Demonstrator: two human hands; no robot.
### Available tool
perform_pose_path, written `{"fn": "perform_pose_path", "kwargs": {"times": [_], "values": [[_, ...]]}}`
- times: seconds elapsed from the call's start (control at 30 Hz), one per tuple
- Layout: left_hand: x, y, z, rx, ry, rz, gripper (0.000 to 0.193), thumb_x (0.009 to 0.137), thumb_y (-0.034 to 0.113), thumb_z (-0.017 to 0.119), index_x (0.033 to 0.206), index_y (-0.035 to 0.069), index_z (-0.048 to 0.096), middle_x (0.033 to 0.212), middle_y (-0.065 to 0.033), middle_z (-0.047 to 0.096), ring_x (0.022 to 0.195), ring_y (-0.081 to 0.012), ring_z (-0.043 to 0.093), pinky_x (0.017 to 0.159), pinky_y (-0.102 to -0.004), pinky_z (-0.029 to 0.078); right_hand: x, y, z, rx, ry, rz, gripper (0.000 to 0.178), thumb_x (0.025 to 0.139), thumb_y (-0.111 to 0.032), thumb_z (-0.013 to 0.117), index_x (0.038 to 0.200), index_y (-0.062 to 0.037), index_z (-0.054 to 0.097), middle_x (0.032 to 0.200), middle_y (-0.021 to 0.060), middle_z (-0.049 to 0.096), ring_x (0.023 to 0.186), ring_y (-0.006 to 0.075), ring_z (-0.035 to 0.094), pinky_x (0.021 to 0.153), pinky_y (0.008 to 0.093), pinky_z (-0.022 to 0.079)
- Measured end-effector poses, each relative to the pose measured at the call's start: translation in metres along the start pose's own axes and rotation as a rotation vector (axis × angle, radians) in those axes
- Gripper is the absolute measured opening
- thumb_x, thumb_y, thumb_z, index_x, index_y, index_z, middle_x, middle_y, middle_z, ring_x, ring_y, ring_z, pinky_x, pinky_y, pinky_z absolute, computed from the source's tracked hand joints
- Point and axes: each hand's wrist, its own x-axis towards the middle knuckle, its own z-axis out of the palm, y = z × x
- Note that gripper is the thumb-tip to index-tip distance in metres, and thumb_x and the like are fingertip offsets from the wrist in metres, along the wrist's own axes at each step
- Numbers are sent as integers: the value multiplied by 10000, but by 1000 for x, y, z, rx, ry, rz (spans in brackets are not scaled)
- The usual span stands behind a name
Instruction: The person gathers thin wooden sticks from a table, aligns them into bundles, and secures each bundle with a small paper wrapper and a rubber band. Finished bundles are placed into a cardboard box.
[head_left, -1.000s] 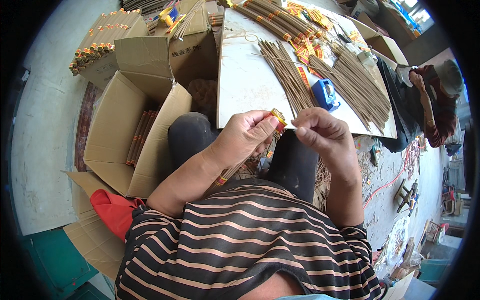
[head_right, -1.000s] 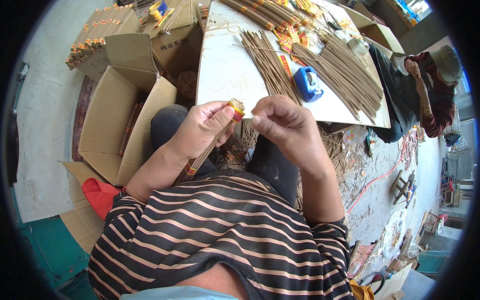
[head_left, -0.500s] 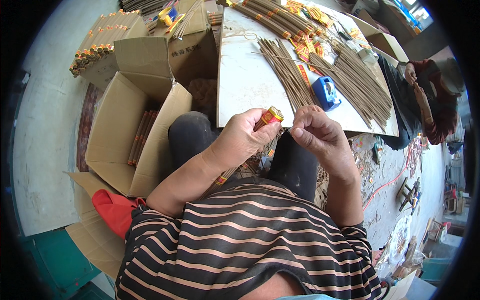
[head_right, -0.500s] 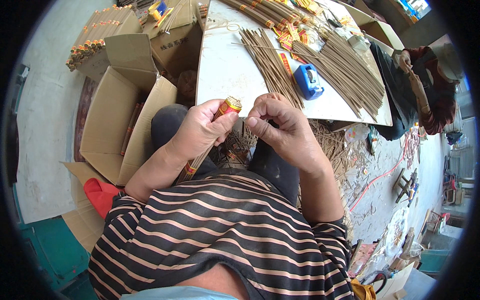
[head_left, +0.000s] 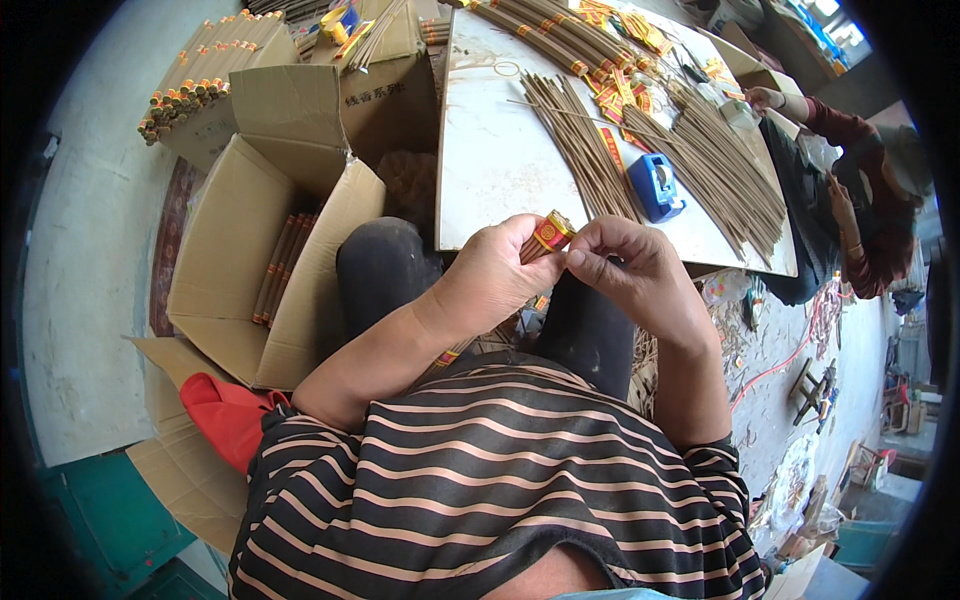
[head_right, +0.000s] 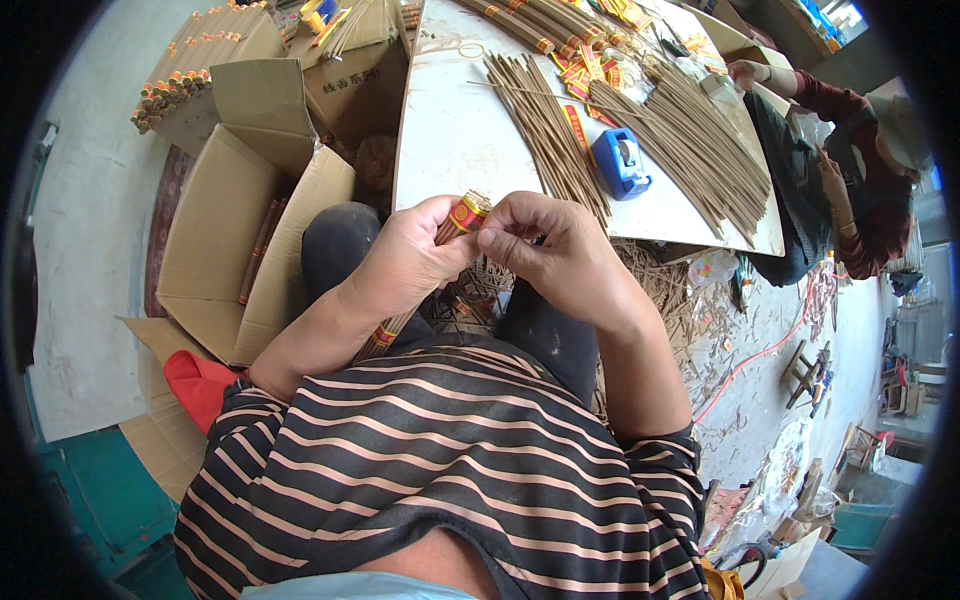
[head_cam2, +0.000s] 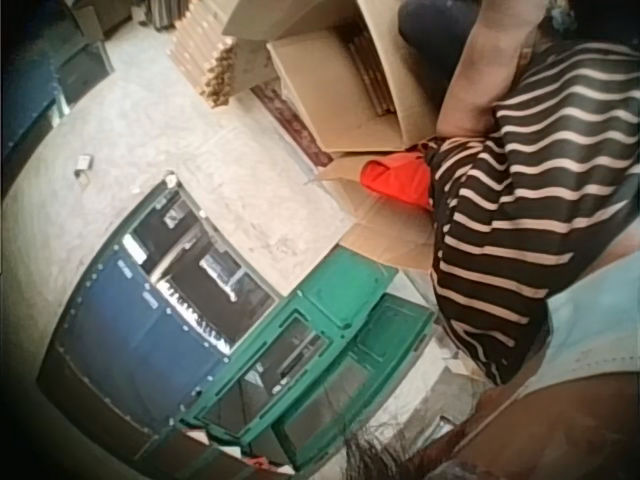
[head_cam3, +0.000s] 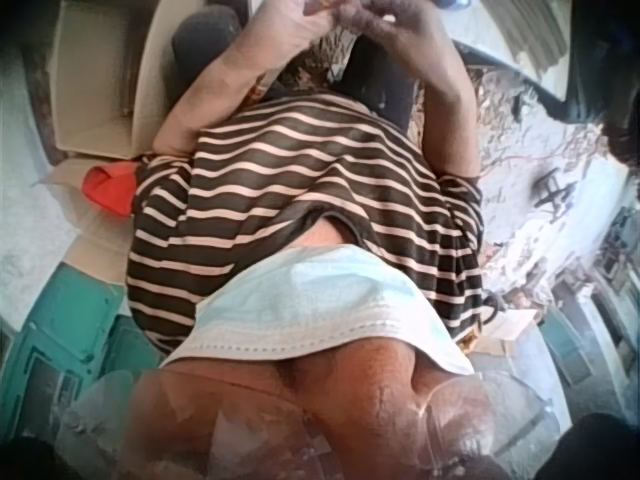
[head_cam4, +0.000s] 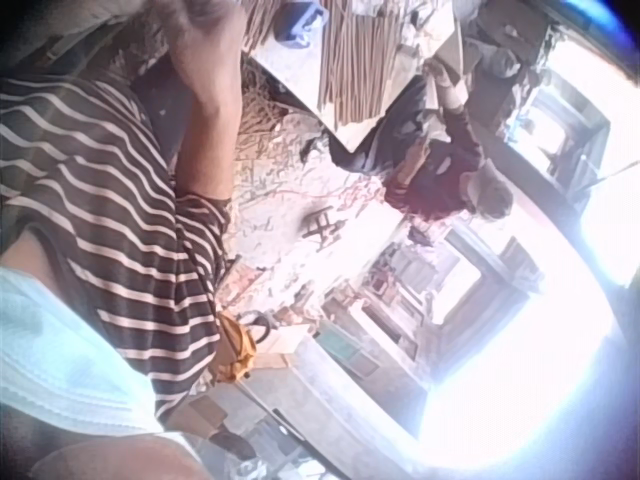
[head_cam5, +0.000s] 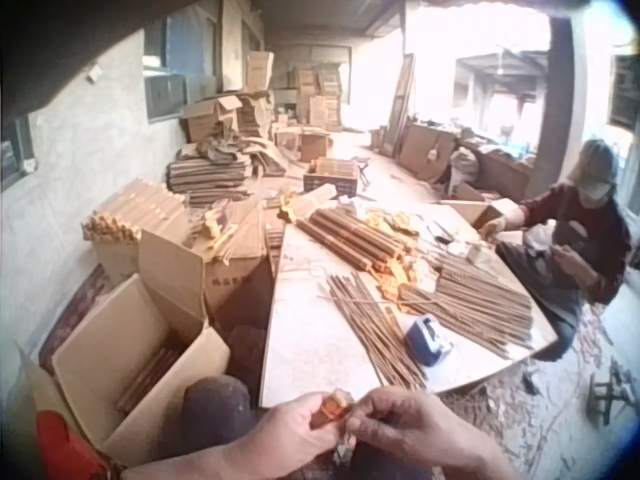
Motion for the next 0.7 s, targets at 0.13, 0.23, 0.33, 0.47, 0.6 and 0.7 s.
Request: {"fn": "perform_pose_path", "kwargs": {"times": [0.13, 0.23, 0.33, 0.47, 0.6, 0.7], "values": [[1, -1, 2, 38, -10, -21, 247, 869, 82, 595, 1077, -37, 534, 849, 9, 560, 752, -35, 493, 654, -183, 441, 4, -1, 2, -57, 26, 17, 139, 854, -138, 634, 825, -5, 603, 745, -30, 564, 721, 40, 477, 655, 193, 396], [1, -1, 2, 39, -11, -41, 249, 868, 70, 590, 1081, -45, 532, 867, -5, 572, 778, -44, 508, 688, -191, 453, 5, 4, 8, -86, 114, -26, 147, 843, -130, 635, 826, 15, 616, 686, 0, 568, 652, 53, 476, 586, 221, 417], [2, -2, 3, 46, -5, -40, 257, 869, 65, 586, 1091, -51, 526, 889, -23, 582, 799, -52, 519, 708, -194, 460, 5, 5, 11, -142, 164, -34, 158, 830, -131, 646, 825, 25, 621, 681, 33, 583, 643, 63, 494, 575, 234, 430], [2, -4, 4, 98, 9, -37, 265, 876, 60, 575, 1106, -57, 515, 909, -39, 591, 816, -61, 530, 720, -200, 465, 6, 5, 15, -201, 195, -8, 171, 845, -145, 646, 804, 15, 605, 701, -10, 577, 655, 40, 484, 580, 195, 400], [1, -3, 5, 144, 18, -44, 249, 885, 62, 562, 1094, -63, 511, 907, -48, 596, 820, -65, 537, 725, -206, 472, 7, 7, 16, -242, 238, 39, 202, 835, -162, 661, 780, 22, 600, 672, -6, 572, 616, 36, 472, 530, 192, 384], [1, -2, 5, 187, 26, -50, 236, 888, 73, 562, 1075, -62, 514, 904, -56, 598, 819, -67, 540, 721, -208, 474, 7, 5, 14, -297, 251, 90, 225, 825, -183, 676, 765, 23, 607, 647, -5, 566, 597, 38, 465, 508, 198, 377]]}}
